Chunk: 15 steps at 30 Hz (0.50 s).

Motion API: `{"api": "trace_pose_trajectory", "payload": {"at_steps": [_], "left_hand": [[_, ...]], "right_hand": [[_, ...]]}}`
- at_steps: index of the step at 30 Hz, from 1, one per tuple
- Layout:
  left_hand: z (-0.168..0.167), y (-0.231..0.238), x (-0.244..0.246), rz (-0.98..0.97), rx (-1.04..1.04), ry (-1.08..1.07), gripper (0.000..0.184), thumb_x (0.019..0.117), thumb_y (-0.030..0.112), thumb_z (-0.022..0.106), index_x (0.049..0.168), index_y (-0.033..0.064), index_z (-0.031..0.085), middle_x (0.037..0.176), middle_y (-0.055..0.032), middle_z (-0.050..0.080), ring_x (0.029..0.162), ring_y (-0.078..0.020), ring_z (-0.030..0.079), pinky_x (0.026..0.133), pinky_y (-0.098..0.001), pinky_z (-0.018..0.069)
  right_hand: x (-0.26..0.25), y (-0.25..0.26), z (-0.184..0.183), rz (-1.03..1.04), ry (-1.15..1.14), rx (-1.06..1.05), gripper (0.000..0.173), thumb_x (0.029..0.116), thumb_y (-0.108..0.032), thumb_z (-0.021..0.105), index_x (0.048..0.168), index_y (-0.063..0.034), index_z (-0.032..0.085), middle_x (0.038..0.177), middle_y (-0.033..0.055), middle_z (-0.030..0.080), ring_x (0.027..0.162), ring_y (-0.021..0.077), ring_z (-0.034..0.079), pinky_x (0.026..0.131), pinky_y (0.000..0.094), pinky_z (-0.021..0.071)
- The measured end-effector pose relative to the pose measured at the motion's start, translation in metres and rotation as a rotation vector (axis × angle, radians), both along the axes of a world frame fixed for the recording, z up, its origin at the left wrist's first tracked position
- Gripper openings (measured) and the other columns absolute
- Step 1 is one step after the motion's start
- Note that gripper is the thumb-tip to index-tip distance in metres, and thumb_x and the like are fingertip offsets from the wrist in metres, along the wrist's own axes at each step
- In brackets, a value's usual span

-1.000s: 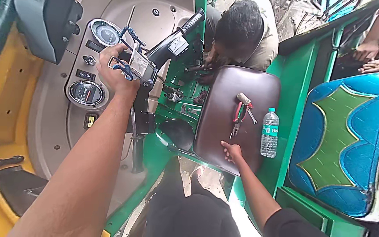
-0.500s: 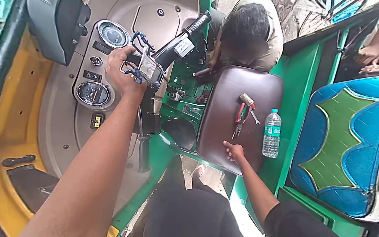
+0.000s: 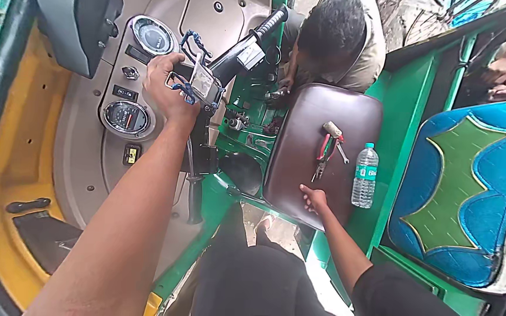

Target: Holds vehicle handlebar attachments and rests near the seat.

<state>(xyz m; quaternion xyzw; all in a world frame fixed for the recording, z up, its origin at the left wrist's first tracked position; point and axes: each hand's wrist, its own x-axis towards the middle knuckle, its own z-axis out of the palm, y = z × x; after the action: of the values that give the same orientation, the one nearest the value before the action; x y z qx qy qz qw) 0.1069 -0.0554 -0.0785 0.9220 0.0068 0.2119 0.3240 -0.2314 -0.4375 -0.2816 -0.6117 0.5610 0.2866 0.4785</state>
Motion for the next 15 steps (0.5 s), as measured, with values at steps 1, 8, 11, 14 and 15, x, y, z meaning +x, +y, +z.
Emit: {"api": "trace_pose_trajectory", "payload": {"at_steps": [1, 8, 11, 14, 15], "left_hand": [[0.0003, -0.0005, -0.0003, 0.003, 0.006, 0.001, 0.038, 0.082, 0.021, 0.063, 0.119, 0.0229, 0.073, 0.125, 0.0023, 0.071, 0.124, -0.0144, 0.06, 0.108, -0.0442, 0.0416], [0.0019, -0.0002, -0.0016, 0.017, 0.047, 0.018, 0.042, 0.0806, 0.013, 0.061, 0.12, 0.0221, 0.073, 0.128, -0.0001, 0.07, 0.124, -0.0142, 0.061, 0.105, -0.0397, 0.0454], [0.0015, 0.0002, -0.0011, 0.018, 0.047, 0.009, 0.042, 0.0812, 0.013, 0.061, 0.12, 0.0214, 0.073, 0.127, -0.0004, 0.07, 0.123, -0.0153, 0.062, 0.105, -0.041, 0.0446], [-0.0001, 0.0003, -0.0005, 0.015, 0.035, -0.002, 0.039, 0.0831, 0.015, 0.06, 0.119, 0.0217, 0.074, 0.126, 0.0002, 0.071, 0.122, -0.0135, 0.062, 0.104, -0.0382, 0.0458], [-0.0006, 0.0, -0.0009, 0.014, 0.029, -0.003, 0.039, 0.0834, 0.016, 0.06, 0.119, 0.0219, 0.074, 0.125, 0.0005, 0.071, 0.121, -0.013, 0.062, 0.104, -0.0371, 0.0463]], "right_hand": [[0.0002, -0.0002, 0.0, 0.002, 0.001, -0.001, 0.055, 0.0844, -0.058, 0.08, 0.068, -0.0082, 0.063, 0.049, 0.0026, 0.055, 0.037, 0.0168, 0.052, 0.037, 0.0373, 0.0484], [-0.0017, -0.0007, -0.0016, 0.005, 0.006, 0.005, 0.056, 0.0848, -0.058, 0.08, 0.068, -0.0084, 0.063, 0.048, 0.0024, 0.054, 0.037, 0.0162, 0.052, 0.037, 0.0362, 0.0479], [-0.0003, -0.0015, -0.0012, 0.011, 0.012, 0.007, 0.055, 0.0848, -0.059, 0.08, 0.069, -0.0083, 0.063, 0.049, 0.0025, 0.054, 0.037, 0.0165, 0.052, 0.037, 0.0365, 0.0482], [-0.0007, -0.001, -0.0009, 0.011, 0.017, 0.01, 0.055, 0.085, -0.058, 0.08, 0.069, -0.0084, 0.063, 0.049, 0.0023, 0.055, 0.037, 0.0164, 0.052, 0.038, 0.0363, 0.0484], [-0.0009, -0.0017, -0.0007, 0.008, 0.014, 0.008, 0.055, 0.0845, -0.058, 0.08, 0.069, -0.0085, 0.063, 0.049, 0.0023, 0.055, 0.037, 0.0164, 0.052, 0.038, 0.0363, 0.0484]]}}
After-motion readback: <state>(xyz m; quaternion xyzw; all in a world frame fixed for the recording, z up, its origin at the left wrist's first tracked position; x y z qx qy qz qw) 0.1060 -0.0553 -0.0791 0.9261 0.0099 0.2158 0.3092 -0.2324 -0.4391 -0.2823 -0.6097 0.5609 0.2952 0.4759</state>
